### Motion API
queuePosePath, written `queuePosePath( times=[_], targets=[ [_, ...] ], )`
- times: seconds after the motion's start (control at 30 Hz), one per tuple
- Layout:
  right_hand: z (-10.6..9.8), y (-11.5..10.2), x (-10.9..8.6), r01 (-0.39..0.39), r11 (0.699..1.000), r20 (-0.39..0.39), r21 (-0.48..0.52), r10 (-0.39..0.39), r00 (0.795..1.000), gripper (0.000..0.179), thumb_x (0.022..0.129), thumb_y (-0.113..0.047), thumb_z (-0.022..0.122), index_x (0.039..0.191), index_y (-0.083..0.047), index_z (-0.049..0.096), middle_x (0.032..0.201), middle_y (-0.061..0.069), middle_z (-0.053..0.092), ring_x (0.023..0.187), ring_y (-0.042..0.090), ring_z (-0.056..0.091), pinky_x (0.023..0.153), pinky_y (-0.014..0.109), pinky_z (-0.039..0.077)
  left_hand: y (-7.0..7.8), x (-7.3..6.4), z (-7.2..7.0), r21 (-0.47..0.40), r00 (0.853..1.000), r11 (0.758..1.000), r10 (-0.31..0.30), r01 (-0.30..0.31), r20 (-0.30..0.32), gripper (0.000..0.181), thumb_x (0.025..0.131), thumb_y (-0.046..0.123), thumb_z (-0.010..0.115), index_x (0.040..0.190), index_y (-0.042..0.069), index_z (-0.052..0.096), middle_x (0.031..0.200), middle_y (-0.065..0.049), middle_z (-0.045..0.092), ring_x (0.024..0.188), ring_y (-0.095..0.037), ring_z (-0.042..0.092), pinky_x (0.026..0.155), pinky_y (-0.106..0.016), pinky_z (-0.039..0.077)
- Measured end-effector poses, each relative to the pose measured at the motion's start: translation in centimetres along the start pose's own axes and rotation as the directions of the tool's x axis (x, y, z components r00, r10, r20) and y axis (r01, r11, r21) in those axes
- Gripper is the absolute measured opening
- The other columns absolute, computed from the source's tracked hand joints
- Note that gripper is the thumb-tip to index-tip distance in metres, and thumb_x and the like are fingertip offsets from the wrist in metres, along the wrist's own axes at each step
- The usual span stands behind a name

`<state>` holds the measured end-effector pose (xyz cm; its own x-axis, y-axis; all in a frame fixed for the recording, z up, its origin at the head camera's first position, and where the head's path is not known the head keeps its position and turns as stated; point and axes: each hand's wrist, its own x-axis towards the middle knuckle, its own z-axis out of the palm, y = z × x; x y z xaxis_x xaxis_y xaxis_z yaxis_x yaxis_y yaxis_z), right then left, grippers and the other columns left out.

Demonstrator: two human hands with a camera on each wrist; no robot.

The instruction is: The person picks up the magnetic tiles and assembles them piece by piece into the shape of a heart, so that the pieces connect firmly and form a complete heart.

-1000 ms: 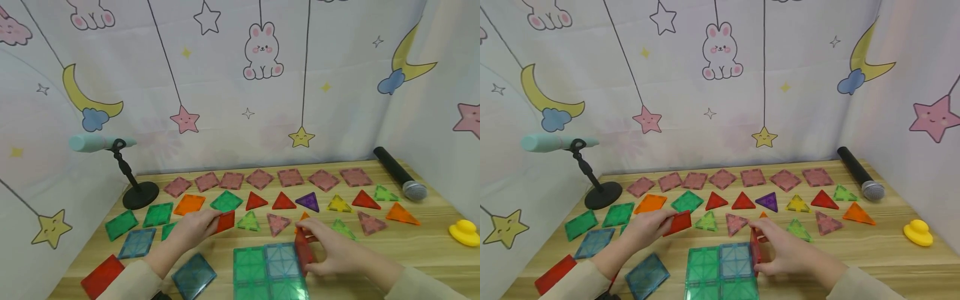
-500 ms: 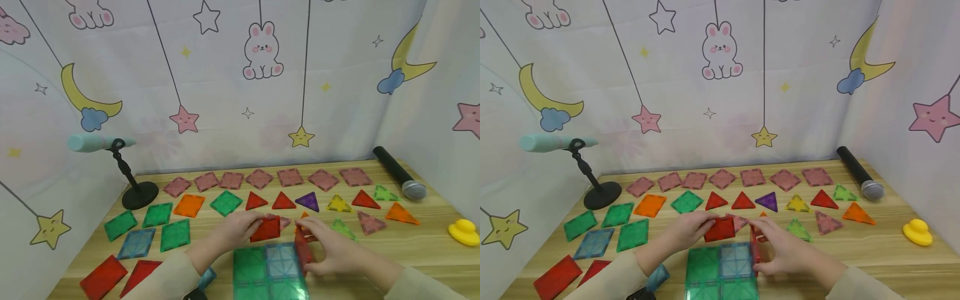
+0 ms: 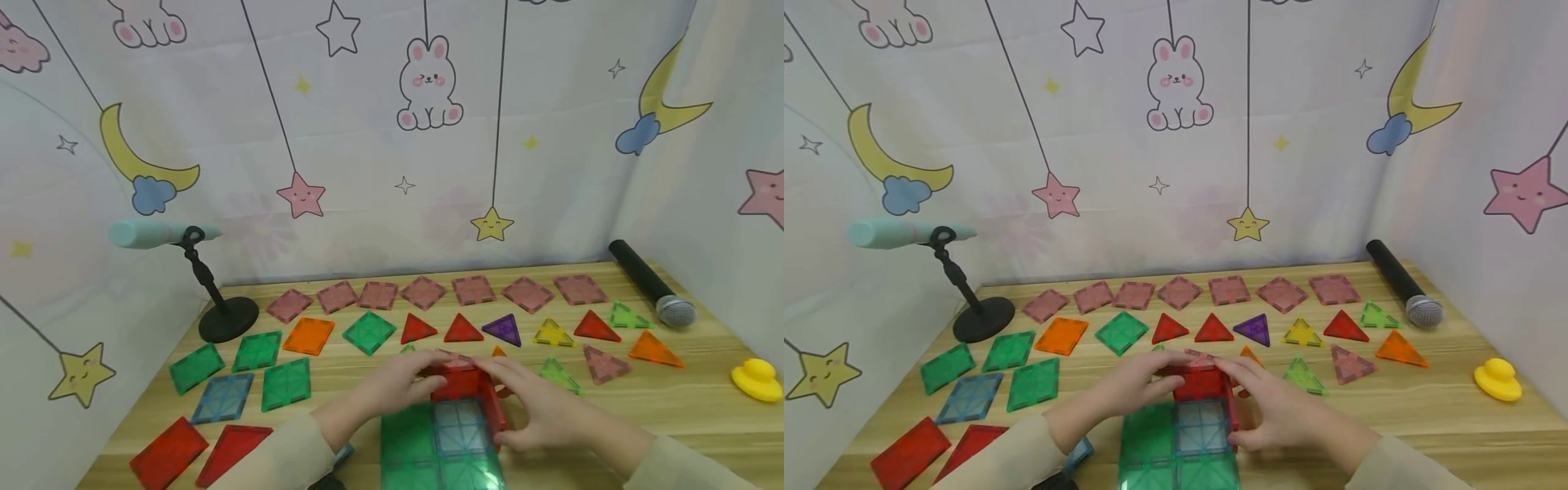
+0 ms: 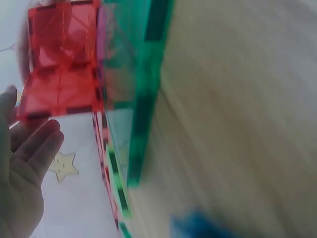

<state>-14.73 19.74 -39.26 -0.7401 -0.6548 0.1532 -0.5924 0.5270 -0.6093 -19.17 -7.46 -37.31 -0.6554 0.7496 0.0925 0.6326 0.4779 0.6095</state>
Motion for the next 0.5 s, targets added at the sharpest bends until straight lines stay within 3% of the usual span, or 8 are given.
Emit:
queuePosePath(
  times=[0.17, 0.3, 0.4, 0.5],
  targets=[
    [0.1, 0.0, 0.2, -0.035, 0.999, 0.017, 0.012, 0.035, 0.999, 0.091, 0.078, -0.038, 0.075, 0.149, -0.03, 0.019, 0.141, -0.001, 0.034, 0.112, 0.012, 0.049, 0.09, 0.032, 0.046, -1.8, -3.4, -2.2, 0.0, 0.998, 0.999, -0.05, 0.051, 0.047, 0.043, 0.092, 0.031, 0.06, 0.126, 0.005, 0.056, 0.12, -0.008, 0.059, 0.104, -0.021, 0.058, 0.087, -0.03, 0.047],
    [0.0, 0.0, 0.2, -0.044, 0.999, 0.015, 0.013, 0.044, 0.999, 0.091, 0.077, -0.037, 0.076, 0.149, -0.029, 0.02, 0.141, 0.0, 0.035, 0.113, 0.013, 0.049, 0.09, 0.033, 0.046, -3.3, -6.7, -3.7, 0.011, 0.982, 0.988, -0.152, 0.152, 0.108, 0.044, 0.087, 0.034, 0.066, 0.122, 0.009, 0.059, 0.117, -0.005, 0.06, 0.1, -0.018, 0.058, 0.082, -0.029, 0.048],
    [0.0, -0.1, 0.1, -0.048, 0.999, 0.012, -0.012, 0.048, 0.999, 0.092, 0.077, -0.038, 0.076, 0.149, -0.026, 0.021, 0.141, 0.001, 0.035, 0.113, 0.013, 0.049, 0.089, 0.034, 0.047, -4.1, -8.9, -4.4, 0.055, 0.967, 0.976, -0.215, 0.209, 0.137, 0.048, 0.083, 0.039, 0.07, 0.122, 0.014, 0.058, 0.116, 0.0, 0.058, 0.097, -0.015, 0.057, 0.079, -0.03, 0.048],
    [-0.1, -0.2, 0.0, -0.071, 0.997, 0.016, -0.03, 0.071, 0.997, 0.092, 0.076, -0.041, 0.076, 0.149, -0.025, 0.022, 0.141, 0.0, 0.035, 0.112, 0.012, 0.05, 0.089, 0.036, 0.047, -4.3, -10.9, -4.4, 0.149, 0.96, 0.963, -0.244, 0.223, 0.135, 0.052, 0.079, 0.05, 0.07, 0.119, 0.019, 0.059, 0.111, 0.005, 0.054, 0.095, -0.012, 0.053, 0.079, -0.032, 0.047]
  ],
)
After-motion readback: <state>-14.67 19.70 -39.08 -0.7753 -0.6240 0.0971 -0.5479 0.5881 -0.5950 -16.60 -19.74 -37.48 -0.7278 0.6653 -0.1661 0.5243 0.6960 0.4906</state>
